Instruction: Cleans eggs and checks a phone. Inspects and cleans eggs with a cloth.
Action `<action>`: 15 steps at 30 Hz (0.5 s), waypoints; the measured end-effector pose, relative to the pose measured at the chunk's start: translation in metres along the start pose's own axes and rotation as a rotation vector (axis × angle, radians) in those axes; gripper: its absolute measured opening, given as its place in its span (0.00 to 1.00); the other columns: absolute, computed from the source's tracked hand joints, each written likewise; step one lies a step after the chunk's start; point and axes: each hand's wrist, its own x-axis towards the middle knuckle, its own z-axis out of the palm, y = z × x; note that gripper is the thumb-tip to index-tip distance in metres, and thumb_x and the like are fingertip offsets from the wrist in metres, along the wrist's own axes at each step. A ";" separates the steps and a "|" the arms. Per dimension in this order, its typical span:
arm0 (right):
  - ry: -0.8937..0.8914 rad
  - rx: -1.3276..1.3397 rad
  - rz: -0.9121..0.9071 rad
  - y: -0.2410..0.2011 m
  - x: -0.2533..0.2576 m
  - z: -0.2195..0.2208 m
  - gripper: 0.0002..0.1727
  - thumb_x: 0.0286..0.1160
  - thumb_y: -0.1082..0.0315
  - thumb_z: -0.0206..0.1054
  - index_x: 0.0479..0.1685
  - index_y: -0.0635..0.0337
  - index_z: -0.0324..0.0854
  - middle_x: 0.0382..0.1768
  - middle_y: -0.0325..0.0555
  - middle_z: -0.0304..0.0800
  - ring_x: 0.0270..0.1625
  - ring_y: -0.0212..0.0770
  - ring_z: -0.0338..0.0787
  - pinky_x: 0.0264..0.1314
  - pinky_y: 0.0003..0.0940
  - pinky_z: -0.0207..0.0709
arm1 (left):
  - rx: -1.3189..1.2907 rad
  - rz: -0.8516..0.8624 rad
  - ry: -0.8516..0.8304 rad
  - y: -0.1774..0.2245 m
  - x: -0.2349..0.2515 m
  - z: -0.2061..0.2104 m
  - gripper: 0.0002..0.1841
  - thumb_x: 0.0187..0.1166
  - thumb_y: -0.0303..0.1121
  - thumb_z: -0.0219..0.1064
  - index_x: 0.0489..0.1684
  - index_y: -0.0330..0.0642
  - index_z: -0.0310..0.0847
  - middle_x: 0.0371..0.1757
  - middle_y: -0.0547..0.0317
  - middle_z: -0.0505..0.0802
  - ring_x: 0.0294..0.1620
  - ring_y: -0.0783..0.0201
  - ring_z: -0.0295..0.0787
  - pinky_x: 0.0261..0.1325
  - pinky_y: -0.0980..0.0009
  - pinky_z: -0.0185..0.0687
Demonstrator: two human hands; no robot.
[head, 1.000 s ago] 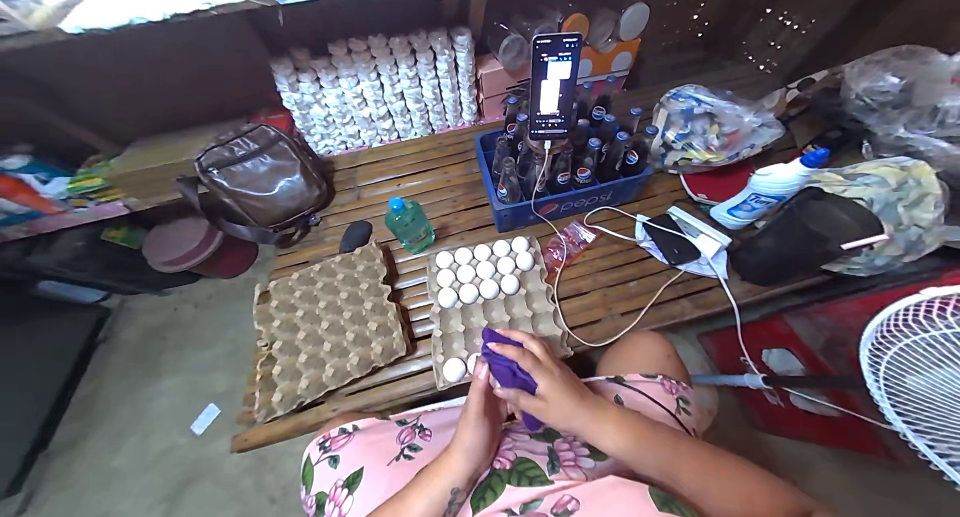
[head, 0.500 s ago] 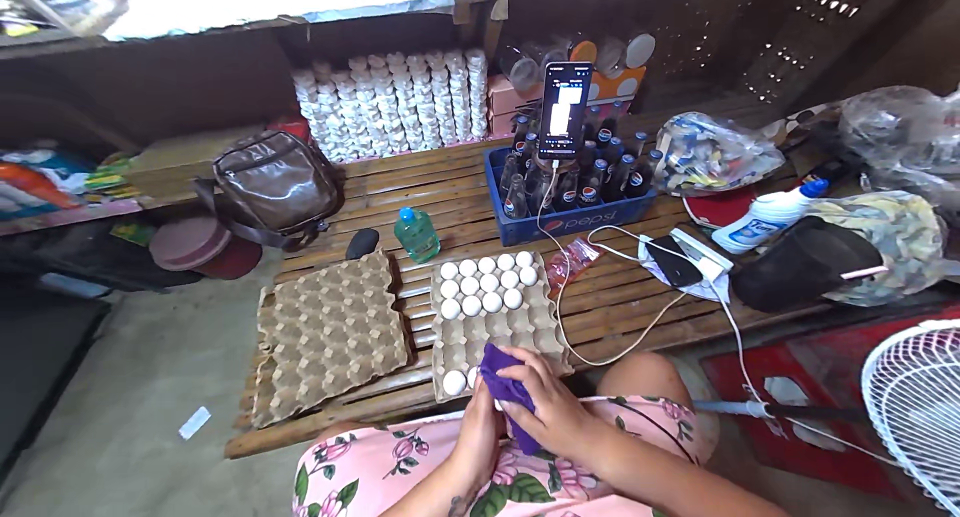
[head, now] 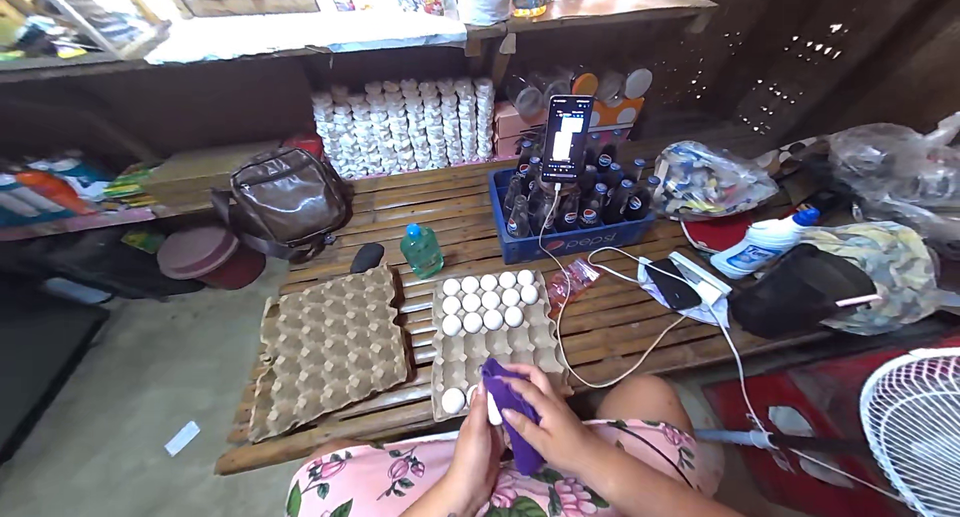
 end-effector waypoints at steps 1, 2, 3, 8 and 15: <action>0.017 -0.062 -0.081 0.002 -0.001 0.001 0.22 0.82 0.55 0.64 0.70 0.53 0.84 0.78 0.57 0.75 0.80 0.52 0.74 0.81 0.51 0.70 | 0.025 0.009 -0.050 -0.003 -0.002 -0.002 0.30 0.94 0.50 0.28 0.77 0.38 0.62 0.57 0.50 0.91 0.57 0.58 0.91 0.61 0.57 0.88; 0.034 -0.097 -0.139 0.002 0.000 0.001 0.21 0.82 0.54 0.64 0.68 0.52 0.86 0.76 0.56 0.77 0.79 0.52 0.76 0.80 0.51 0.71 | 0.056 0.023 -0.098 -0.005 -0.005 -0.002 0.29 0.93 0.51 0.29 0.79 0.39 0.59 0.59 0.52 0.90 0.59 0.60 0.90 0.63 0.58 0.87; 0.040 -0.104 -0.160 0.002 0.000 -0.001 0.21 0.83 0.53 0.63 0.67 0.52 0.86 0.75 0.55 0.79 0.78 0.50 0.76 0.80 0.49 0.72 | 0.081 0.036 -0.146 -0.005 -0.007 -0.002 0.30 0.92 0.51 0.31 0.80 0.39 0.57 0.60 0.54 0.90 0.60 0.62 0.90 0.63 0.59 0.87; 0.012 0.171 0.116 -0.006 0.009 -0.015 0.25 0.84 0.57 0.59 0.69 0.69 0.81 0.70 0.60 0.81 0.75 0.45 0.79 0.80 0.42 0.71 | 0.238 0.095 -0.338 -0.005 -0.010 -0.007 0.25 0.90 0.57 0.45 0.64 0.43 0.60 0.44 0.66 0.85 0.35 0.76 0.84 0.41 0.74 0.84; 0.043 -0.120 -0.154 -0.001 -0.005 0.005 0.24 0.85 0.54 0.60 0.71 0.58 0.81 0.77 0.60 0.76 0.80 0.56 0.75 0.82 0.54 0.69 | 0.000 0.042 -0.089 -0.001 -0.007 0.000 0.27 0.94 0.47 0.28 0.73 0.39 0.64 0.52 0.55 0.93 0.52 0.63 0.92 0.58 0.62 0.89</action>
